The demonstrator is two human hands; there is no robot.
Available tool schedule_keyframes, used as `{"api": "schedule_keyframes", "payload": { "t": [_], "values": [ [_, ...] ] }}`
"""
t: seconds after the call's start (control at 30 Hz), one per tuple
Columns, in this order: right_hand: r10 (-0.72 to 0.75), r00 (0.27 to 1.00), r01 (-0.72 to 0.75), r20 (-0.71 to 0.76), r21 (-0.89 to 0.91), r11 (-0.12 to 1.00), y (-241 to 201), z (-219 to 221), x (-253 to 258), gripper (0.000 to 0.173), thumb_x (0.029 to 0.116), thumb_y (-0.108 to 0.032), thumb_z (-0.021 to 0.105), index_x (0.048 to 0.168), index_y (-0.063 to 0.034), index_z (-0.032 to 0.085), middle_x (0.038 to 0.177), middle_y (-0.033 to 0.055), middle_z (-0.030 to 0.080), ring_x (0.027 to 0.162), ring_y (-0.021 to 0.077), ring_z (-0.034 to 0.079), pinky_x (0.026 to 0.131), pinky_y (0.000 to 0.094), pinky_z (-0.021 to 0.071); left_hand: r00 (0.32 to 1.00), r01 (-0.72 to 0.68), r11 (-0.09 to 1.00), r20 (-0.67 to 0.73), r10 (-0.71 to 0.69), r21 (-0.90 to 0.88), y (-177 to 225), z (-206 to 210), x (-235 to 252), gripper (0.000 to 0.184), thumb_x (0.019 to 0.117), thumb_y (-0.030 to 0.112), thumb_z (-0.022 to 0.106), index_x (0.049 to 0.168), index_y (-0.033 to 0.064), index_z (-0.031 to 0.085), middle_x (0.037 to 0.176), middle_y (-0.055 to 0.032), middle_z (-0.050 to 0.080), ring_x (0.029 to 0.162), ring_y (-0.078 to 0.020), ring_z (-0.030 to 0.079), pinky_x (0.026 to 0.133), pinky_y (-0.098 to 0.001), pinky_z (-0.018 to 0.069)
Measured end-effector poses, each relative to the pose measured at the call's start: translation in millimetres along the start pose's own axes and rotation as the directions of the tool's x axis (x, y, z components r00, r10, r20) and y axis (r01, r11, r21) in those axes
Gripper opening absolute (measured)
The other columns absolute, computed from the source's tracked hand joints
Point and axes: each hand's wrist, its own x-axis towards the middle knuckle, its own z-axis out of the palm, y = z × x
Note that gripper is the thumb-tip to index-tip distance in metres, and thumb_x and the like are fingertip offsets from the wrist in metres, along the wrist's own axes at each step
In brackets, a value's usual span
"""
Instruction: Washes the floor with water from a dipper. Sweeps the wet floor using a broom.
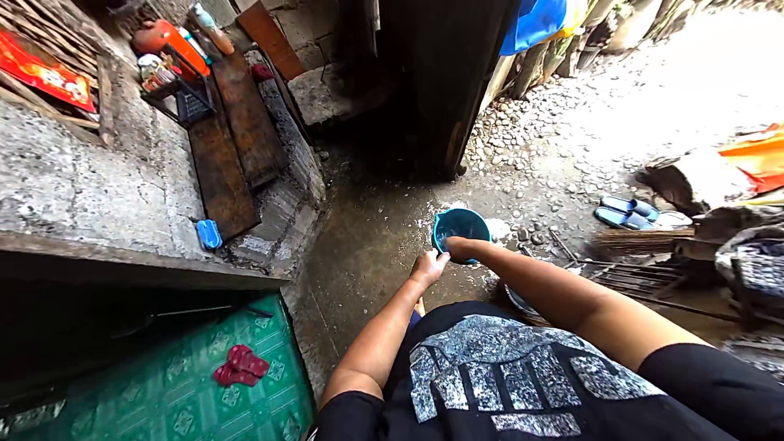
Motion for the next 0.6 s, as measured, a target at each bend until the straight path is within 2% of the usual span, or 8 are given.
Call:
{"api": "schedule_keyframes", "payload": {
  "t": [0.1,0.17,0.2,0.27,0.4,0.47,0.53,0.6],
  "values": [
    [0.104,0.958,-0.08,-0.267,0.097,0.992,4.2,-2.2,5.6,0.054,0.0929,-0.025,0.071,0.139,-0.0019,0.055,0.141,0.0287,0.055,0.125,0.0479,0.058,0.099,0.0684,0.0484,0.999,-0.03,0.999,0.02,0.03,0.013,9.1,-6.7,-4.7,0.05,0.1102,0.041,0.042,0.118,-0.0047,0.061,0.096,-0.0193,0.066,0.083,-0.029,0.067,0.082,-0.0483,0.0556],
    [0.098,0.945,-0.063,-0.313,0.119,0.991,11.4,-3.5,9.1,0.054,0.0934,-0.029,0.071,0.142,-0.0097,0.057,0.147,0.0247,0.053,0.131,0.046,0.054,0.103,0.0675,0.0466,0.999,-0.027,1.0,0.017,0.027,0.006,11.3,-9.0,-4.6,0.05,0.1099,0.043,0.042,0.117,-0.0027,0.061,0.09,-0.0158,0.065,0.076,-0.0259,0.066,0.077,-0.0452,0.0561],
    [0.039,0.957,0.01,-0.289,0.165,0.986,15.1,-4.2,12.7,0.051,0.0956,-0.026,0.07,0.142,-0.0082,0.058,0.148,0.0249,0.051,0.134,0.0445,0.052,0.107,0.0654,0.0441,1.0,-0.023,1.0,0.015,0.023,0.008,11.5,-11.6,-4.2,0.05,0.1098,0.043,0.043,0.116,-0.0025,0.061,0.089,-0.0155,0.065,0.076,-0.0256,0.066,0.076,-0.0449,0.0559],
    [-0.067,0.975,0.133,-0.21,0.314,0.94,15.6,-5.1,11.2,0.043,0.099,-0.016,0.065,0.138,0.0006,0.059,0.139,0.0267,0.058,0.13,0.0407,0.056,0.11,0.0599,0.0423,1.0,-0.013,1.0,0.024,0.013,0.01,9.3,-14.7,-4.0,0.049,0.1099,0.041,0.043,0.117,-0.0039,0.061,0.091,-0.017,0.066,0.077,-0.0267,0.066,0.077,-0.0462,0.056],
    [-0.157,0.988,0.145,-0.008,0.434,0.889,14.0,-10.9,-7.8,0.046,0.1049,-0.012,0.053,0.148,0.003,0.048,0.145,0.0275,0.054,0.137,0.0379,0.051,0.115,0.0571,0.0374,1.0,0.016,0.997,0.026,-0.014,-0.069,6.9,-12.2,-3.6,0.046,0.1102,0.041,0.044,0.115,-0.0023,0.06,0.082,-0.0107,0.063,0.065,-0.0193,0.062,0.067,-0.038,0.0556],
    [-0.151,0.986,0.127,0.076,0.251,0.96,14.6,-8.2,-3.4,0.038,0.1095,-0.018,0.046,0.138,0.0067,0.055,0.137,0.0294,0.058,0.13,0.0408,0.055,0.11,0.0604,0.0401,0.998,0.048,0.994,0.032,-0.045,-0.098,6.9,-13.2,-5.3,0.045,0.1104,0.041,0.044,0.112,-0.0009,0.059,0.078,-0.0075,0.062,0.06,-0.0158,0.06,0.061,-0.0336,0.0535],
    [0.075,0.99,-0.066,0.116,-0.078,0.995,3.1,-6.6,-11.7,0.04,0.1075,-0.026,0.051,0.122,0.0088,0.065,0.127,0.033,0.063,0.123,0.0492,0.059,0.099,0.071,0.0435,0.998,0.056,0.992,0.042,-0.052,-0.115,5.6,-10.6,-3.7,0.044,0.1104,0.042,0.045,0.11,-0.0002,0.059,0.075,-0.0061,0.062,0.056,-0.014,0.059,0.057,-0.0309,0.0526],
    [0.273,0.957,-0.252,0.094,-0.187,0.949,-7.9,-4.6,-20.7,0.046,0.1048,-0.03,0.055,0.124,0.0112,0.063,0.135,0.0367,0.056,0.129,0.0551,0.052,0.1,0.0771,0.0396,0.998,0.046,0.993,0.053,-0.041,-0.113,5.9,-7.9,-0.2,0.043,0.1101,0.042,0.046,0.108,0.0006,0.058,0.072,-0.0049,0.061,0.054,-0.013,0.058,0.055,-0.0297,0.0523]
  ]
}}
